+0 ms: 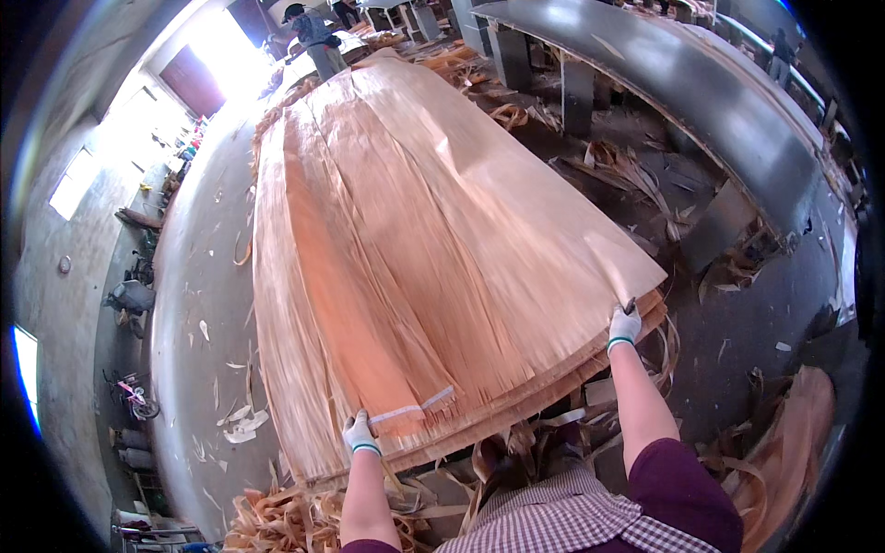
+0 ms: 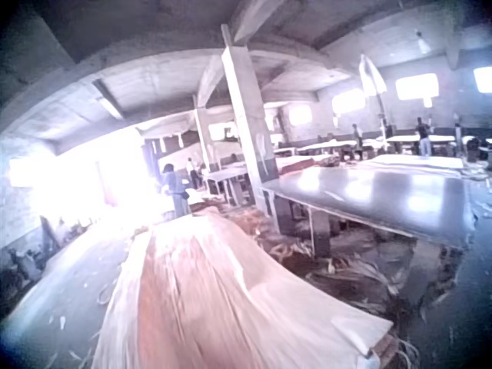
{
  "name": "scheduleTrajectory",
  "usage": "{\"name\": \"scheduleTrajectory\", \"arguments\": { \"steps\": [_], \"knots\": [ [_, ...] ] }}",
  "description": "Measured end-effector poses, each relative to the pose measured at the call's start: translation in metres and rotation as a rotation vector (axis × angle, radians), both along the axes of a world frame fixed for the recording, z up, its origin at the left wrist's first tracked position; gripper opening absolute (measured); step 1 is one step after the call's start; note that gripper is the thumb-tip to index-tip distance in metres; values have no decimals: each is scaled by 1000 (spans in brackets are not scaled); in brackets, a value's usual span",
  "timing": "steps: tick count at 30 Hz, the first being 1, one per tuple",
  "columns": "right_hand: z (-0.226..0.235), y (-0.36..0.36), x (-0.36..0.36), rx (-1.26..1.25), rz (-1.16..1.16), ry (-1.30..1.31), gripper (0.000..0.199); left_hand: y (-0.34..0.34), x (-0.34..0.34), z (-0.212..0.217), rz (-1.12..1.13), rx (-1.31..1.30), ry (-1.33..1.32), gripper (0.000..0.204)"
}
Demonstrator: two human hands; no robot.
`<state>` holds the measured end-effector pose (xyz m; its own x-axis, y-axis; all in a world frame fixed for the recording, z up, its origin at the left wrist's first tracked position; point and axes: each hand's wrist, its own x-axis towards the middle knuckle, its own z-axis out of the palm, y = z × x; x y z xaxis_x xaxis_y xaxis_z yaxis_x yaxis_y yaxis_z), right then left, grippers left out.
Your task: The person peels back a thin layer of wood veneer from a large stack, uses a utility knife to cut the sheet at the edge, and uses a tape measure to check dimensions before continuing to separate the sheets.
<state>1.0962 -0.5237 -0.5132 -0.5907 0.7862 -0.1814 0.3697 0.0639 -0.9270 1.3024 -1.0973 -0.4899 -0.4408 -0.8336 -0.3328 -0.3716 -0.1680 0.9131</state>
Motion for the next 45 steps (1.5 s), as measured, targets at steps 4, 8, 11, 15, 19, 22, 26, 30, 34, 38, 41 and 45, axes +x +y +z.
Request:
{"name": "scheduleTrajectory", "arguments": {
  "steps": [4,8,11,15,19,22,26,30,34,38,41,45],
  "knots": [
    [-17,22,19,111,-1,54,29,29,-3,14,-28,53,30,15],
    [-50,39,40,-53,-15,7,32,40,14,14,77,-36,88,13],
    [-39,23,25,53,-21,56,31,23,7,17,-29,27,15,15],
    [-34,11,-2,84,-7,-14,31,-2,-25,2,-48,28,-2,14],
    [-32,2,-3,104,21,-167,36,-23,-13,-19,28,29,8,22],
    [-71,18,1,44,117,-509,56,-75,24,-13,-294,-17,-545,44],
    [-85,48,21,11,123,-580,52,-70,31,30,-290,279,-270,47],
    [-68,17,20,-434,-5,-394,20,-119,79,17,-261,41,-334,38],
    [-122,56,8,5,52,-616,33,-131,41,-6,-391,81,-374,28],
    [-121,75,9,389,220,-875,57,-121,31,-24,-451,-118,-693,14],
    [-96,65,11,-137,173,-671,37,-117,54,-36,-442,-174,-590,38],
    [-96,58,9,-340,55,-579,17,-133,68,-48,-390,-87,-564,50]
  ]
}}
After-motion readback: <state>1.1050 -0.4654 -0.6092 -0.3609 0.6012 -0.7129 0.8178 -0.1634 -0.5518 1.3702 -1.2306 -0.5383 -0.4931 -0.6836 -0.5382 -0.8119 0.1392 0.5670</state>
